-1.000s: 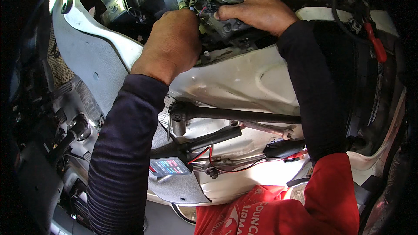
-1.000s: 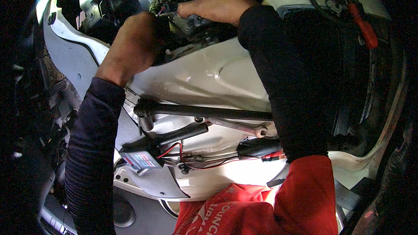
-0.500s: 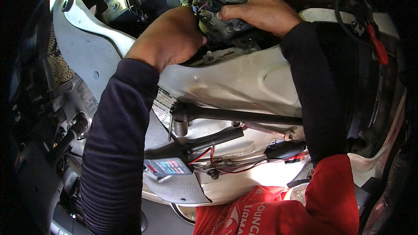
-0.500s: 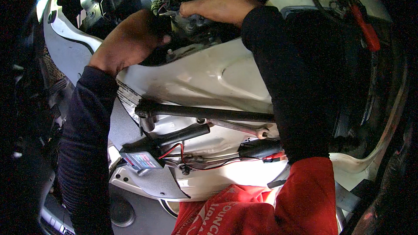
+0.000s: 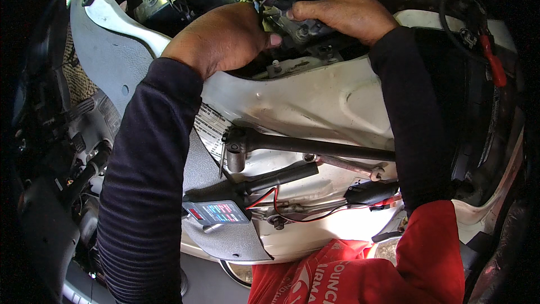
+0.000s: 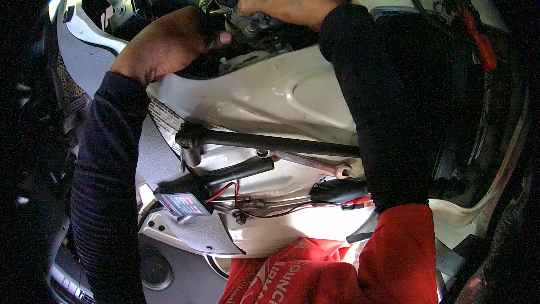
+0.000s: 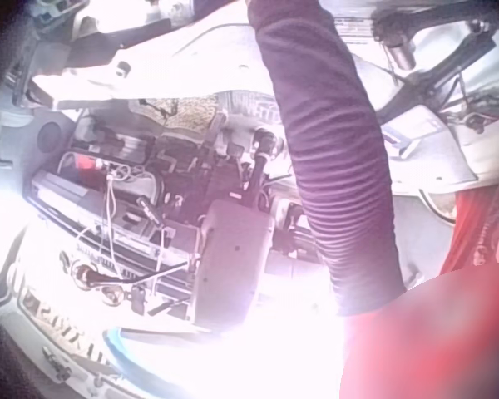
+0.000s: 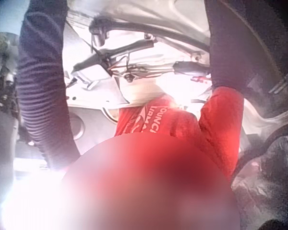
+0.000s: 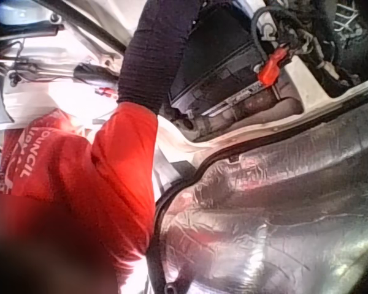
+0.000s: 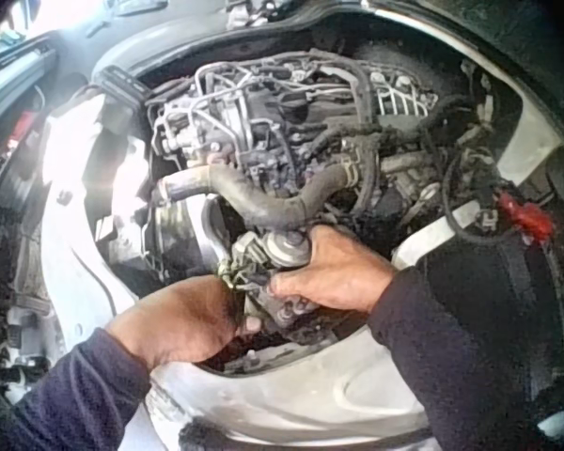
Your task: The person removes a car alternator from the engine bay, then installs a replacement alternator by aligning it and securing it with bolts. They also reconnect electrical connectors and hoses during the process.
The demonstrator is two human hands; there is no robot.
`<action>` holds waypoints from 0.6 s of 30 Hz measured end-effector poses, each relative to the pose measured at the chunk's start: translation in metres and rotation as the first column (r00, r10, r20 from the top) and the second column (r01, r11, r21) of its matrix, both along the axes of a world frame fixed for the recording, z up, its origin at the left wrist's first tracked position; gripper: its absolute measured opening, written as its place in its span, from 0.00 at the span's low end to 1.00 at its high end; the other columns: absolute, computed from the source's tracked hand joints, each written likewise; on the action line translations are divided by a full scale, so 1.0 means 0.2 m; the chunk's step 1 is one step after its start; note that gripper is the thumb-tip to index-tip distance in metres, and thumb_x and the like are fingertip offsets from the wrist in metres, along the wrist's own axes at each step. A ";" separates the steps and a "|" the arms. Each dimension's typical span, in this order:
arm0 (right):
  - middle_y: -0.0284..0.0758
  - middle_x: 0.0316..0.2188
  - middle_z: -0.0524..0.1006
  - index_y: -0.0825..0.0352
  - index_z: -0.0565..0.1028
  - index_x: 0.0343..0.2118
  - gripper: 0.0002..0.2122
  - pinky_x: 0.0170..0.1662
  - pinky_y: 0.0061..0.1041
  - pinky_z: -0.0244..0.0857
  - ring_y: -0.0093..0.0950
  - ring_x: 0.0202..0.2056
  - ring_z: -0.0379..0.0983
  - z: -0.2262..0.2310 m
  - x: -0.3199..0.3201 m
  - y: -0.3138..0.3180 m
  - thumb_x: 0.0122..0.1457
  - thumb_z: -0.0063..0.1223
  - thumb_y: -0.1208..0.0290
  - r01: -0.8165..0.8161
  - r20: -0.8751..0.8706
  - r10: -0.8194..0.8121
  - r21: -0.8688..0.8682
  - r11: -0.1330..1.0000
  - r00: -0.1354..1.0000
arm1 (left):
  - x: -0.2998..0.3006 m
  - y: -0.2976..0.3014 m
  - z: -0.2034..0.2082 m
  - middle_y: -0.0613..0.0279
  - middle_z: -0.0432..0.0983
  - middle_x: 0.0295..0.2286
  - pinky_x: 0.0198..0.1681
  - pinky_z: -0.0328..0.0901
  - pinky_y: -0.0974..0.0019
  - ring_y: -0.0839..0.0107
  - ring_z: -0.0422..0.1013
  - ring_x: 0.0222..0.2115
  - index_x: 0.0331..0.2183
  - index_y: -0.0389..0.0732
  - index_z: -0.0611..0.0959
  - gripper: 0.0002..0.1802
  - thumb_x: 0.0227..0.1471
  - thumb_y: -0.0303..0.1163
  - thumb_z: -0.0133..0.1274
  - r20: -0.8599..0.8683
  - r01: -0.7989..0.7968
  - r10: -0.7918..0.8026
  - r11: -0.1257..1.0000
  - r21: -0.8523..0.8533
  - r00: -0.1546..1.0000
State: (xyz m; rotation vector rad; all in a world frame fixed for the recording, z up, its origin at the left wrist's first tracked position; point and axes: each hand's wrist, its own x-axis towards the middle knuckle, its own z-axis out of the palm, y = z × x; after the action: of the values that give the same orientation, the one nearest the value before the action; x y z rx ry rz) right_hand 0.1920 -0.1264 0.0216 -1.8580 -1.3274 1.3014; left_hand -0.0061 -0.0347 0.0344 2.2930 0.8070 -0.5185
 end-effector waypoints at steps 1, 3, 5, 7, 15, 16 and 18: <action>0.44 0.36 0.84 0.68 0.82 0.44 0.21 0.48 0.32 0.71 0.34 0.40 0.80 0.00 0.00 0.00 0.50 0.65 0.60 0.023 0.021 -0.022 -0.008 1.000 1.000 | 0.00 0.00 0.00 0.38 0.81 0.39 0.49 0.71 0.53 0.45 0.78 0.45 0.42 0.30 0.85 0.23 0.62 0.44 0.58 0.004 -0.026 0.027 1.000 -0.017 1.000; 0.45 0.36 0.84 0.68 0.82 0.44 0.21 0.48 0.32 0.71 0.35 0.40 0.80 0.00 -0.02 0.01 0.50 0.65 0.60 0.068 0.065 -0.066 -0.021 0.997 0.996 | -0.01 0.00 0.00 0.38 0.81 0.39 0.48 0.70 0.53 0.44 0.78 0.44 0.43 0.30 0.84 0.22 0.61 0.43 0.58 0.041 -0.031 0.032 0.999 -0.022 0.999; 0.45 0.35 0.83 0.69 0.82 0.43 0.21 0.47 0.33 0.71 0.36 0.39 0.80 0.00 -0.03 0.03 0.50 0.65 0.60 0.019 0.036 -0.021 0.062 0.998 0.999 | -0.01 0.01 0.00 0.38 0.81 0.39 0.48 0.70 0.53 0.43 0.78 0.44 0.43 0.30 0.84 0.21 0.60 0.41 0.59 0.069 0.040 -0.040 0.999 0.014 0.997; 0.46 0.35 0.83 0.70 0.82 0.42 0.21 0.47 0.33 0.71 0.37 0.39 0.80 0.01 -0.02 0.03 0.50 0.65 0.59 -0.013 0.019 0.012 0.053 0.999 1.000 | -0.02 0.03 0.00 0.37 0.81 0.39 0.48 0.70 0.53 0.43 0.77 0.44 0.43 0.30 0.84 0.20 0.58 0.39 0.61 0.105 0.119 -0.123 0.992 0.042 0.987; 0.48 0.34 0.83 0.75 0.81 0.40 0.22 0.46 0.34 0.71 0.36 0.39 0.79 0.03 -0.03 0.01 0.49 0.67 0.59 0.068 0.108 -0.065 -0.025 0.997 0.992 | -0.01 0.02 0.01 0.37 0.81 0.39 0.48 0.70 0.54 0.43 0.77 0.44 0.42 0.31 0.86 0.19 0.55 0.37 0.62 -0.016 -0.028 0.029 0.999 0.032 0.999; 0.48 0.34 0.83 0.74 0.81 0.40 0.22 0.46 0.34 0.71 0.36 0.39 0.79 0.04 -0.04 0.02 0.49 0.68 0.59 0.067 0.088 -0.063 -0.041 0.997 0.994 | 0.00 0.02 0.01 0.37 0.81 0.40 0.48 0.70 0.54 0.43 0.77 0.44 0.42 0.31 0.86 0.19 0.56 0.37 0.62 -0.048 -0.036 0.037 0.999 0.021 0.998; 0.47 0.35 0.83 0.73 0.81 0.40 0.21 0.47 0.33 0.70 0.36 0.40 0.80 0.04 -0.03 0.02 0.49 0.68 0.60 0.063 0.047 -0.060 -0.073 0.995 0.997 | 0.01 0.02 0.01 0.38 0.82 0.40 0.48 0.70 0.54 0.43 0.77 0.45 0.43 0.32 0.86 0.18 0.57 0.37 0.61 -0.065 -0.002 0.004 0.999 0.038 0.998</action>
State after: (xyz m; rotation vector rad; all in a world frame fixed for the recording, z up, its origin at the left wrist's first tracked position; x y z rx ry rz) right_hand 0.1857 -0.1228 0.0292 -1.9736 -1.2493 1.3012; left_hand -0.0044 -0.0309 0.0370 2.3196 0.8582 -0.5835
